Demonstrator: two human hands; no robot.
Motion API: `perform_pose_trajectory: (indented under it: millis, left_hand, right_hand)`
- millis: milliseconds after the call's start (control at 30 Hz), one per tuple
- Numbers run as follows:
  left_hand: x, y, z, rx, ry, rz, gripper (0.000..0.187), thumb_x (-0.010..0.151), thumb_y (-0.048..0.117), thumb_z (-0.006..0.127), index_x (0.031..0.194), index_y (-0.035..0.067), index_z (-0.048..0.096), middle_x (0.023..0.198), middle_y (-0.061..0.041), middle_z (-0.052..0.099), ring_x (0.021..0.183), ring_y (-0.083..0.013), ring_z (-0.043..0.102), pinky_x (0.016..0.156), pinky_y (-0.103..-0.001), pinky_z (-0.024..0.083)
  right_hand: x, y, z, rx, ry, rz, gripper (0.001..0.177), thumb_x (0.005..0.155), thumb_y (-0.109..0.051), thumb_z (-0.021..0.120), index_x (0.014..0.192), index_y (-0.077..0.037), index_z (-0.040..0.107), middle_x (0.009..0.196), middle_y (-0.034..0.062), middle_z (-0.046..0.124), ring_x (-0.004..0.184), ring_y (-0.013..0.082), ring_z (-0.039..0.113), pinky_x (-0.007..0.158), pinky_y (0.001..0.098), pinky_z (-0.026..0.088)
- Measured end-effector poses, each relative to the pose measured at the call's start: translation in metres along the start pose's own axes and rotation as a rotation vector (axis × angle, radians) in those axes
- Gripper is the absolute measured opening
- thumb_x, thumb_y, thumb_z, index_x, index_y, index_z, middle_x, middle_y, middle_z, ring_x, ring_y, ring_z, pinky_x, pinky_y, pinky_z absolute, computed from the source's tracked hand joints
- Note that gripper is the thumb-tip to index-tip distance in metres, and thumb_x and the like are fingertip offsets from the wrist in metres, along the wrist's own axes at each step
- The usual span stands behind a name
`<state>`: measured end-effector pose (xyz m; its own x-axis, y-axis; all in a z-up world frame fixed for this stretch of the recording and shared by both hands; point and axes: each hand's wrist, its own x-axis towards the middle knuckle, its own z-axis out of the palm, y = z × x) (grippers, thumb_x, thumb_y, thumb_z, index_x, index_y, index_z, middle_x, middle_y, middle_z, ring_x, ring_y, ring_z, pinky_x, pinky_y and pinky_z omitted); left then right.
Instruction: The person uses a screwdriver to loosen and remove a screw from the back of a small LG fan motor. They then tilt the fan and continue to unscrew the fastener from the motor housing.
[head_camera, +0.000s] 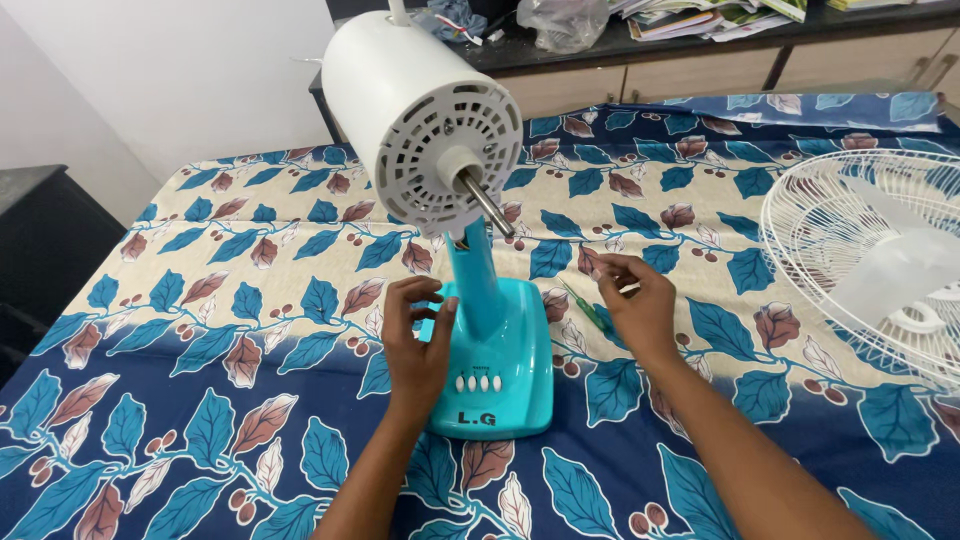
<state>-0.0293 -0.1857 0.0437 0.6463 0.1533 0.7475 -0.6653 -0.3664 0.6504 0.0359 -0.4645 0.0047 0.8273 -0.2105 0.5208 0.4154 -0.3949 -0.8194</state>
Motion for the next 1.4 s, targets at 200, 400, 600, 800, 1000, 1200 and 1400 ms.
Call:
perform_pose_trajectory:
  millis: [200, 400, 600, 800, 1000, 1200, 1400]
  left_hand:
    - [-0.001, -0.017, 0.0, -0.093, -0.019, -0.257, 0.03, 0.1, 0.014, 0.067, 0.126, 0.004, 0.057, 0.114, -0.008, 0.066, 0.094, -0.0148, 0.065, 0.075, -0.027, 0.054]
    - [-0.001, -0.023, 0.0, -0.119, -0.055, -0.26, 0.037, 0.098, 0.013, 0.067, 0.131, 0.005, 0.052, 0.117, -0.008, 0.065, 0.096, -0.0143, 0.063, 0.075, -0.026, 0.055]
    - [-0.001, -0.023, 0.001, -0.125, -0.063, -0.251, 0.036, 0.1, 0.014, 0.065, 0.132, 0.004, 0.052, 0.117, -0.008, 0.065, 0.1, -0.0147, 0.062, 0.076, -0.026, 0.054]
    - [0.0, -0.017, -0.001, -0.136, -0.092, -0.277, 0.041, 0.098, 0.016, 0.066, 0.135, 0.005, 0.052, 0.12, -0.009, 0.065, 0.103, -0.0167, 0.063, 0.08, -0.029, 0.055]
    - [0.023, -0.004, 0.002, -0.138, -0.231, -0.126, 0.077, 0.082, 0.019, 0.08, 0.147, 0.005, 0.042, 0.135, -0.014, 0.058, 0.128, -0.0252, 0.057, 0.102, -0.039, 0.048]
    - [0.066, -0.02, 0.035, -0.371, -0.354, -0.274, 0.06, 0.075, 0.015, 0.087, 0.125, 0.002, 0.058, 0.116, -0.011, 0.069, 0.109, -0.0206, 0.067, 0.092, -0.035, 0.056]
    - [0.077, -0.006, 0.067, -0.508, -0.124, -0.269, 0.022, 0.082, 0.006, 0.079, 0.099, 0.002, 0.065, 0.091, -0.006, 0.07, 0.084, -0.0137, 0.069, 0.075, -0.029, 0.056]
  right_hand:
    - [0.016, 0.037, -0.023, -0.415, -0.116, -0.1, 0.015, 0.08, -0.006, 0.077, 0.095, -0.003, 0.077, 0.089, 0.014, 0.072, 0.074, 0.0231, 0.07, 0.07, 0.0342, 0.055]
    - [0.019, 0.063, -0.02, -0.062, -0.058, 0.031, 0.026, 0.085, -0.009, 0.071, 0.11, -0.003, 0.074, 0.09, 0.0105, 0.072, 0.075, 0.0205, 0.07, 0.071, 0.0329, 0.057]
    - [0.036, 0.06, -0.042, 0.826, -0.068, 0.564, 0.037, 0.088, -0.008, 0.063, 0.124, 0.001, 0.066, 0.092, 0.0101, 0.071, 0.076, 0.0158, 0.063, 0.072, 0.03, 0.054]
    - [0.02, 0.017, -0.028, -0.421, -0.325, 0.151, 0.033, 0.085, -0.037, 0.076, 0.093, -0.005, 0.078, 0.08, 0.0151, 0.069, 0.077, 0.0288, 0.062, 0.069, 0.0429, 0.05]
    - [0.007, 0.006, -0.013, -0.728, -0.318, -0.045, 0.03, 0.077, -0.036, 0.076, 0.087, -0.008, 0.078, 0.088, 0.0183, 0.074, 0.087, 0.0363, 0.071, 0.079, 0.0477, 0.056]
    - [0.029, 0.036, -0.057, -0.784, -0.175, 0.084, 0.026, 0.081, -0.033, 0.077, 0.091, -0.008, 0.078, 0.09, 0.0172, 0.075, 0.084, 0.0364, 0.072, 0.077, 0.0481, 0.057]
    - [0.035, 0.047, -0.062, -0.714, -0.162, 0.18, 0.033, 0.079, -0.038, 0.079, 0.095, -0.009, 0.077, 0.083, 0.0176, 0.075, 0.081, 0.0362, 0.073, 0.075, 0.0471, 0.057]
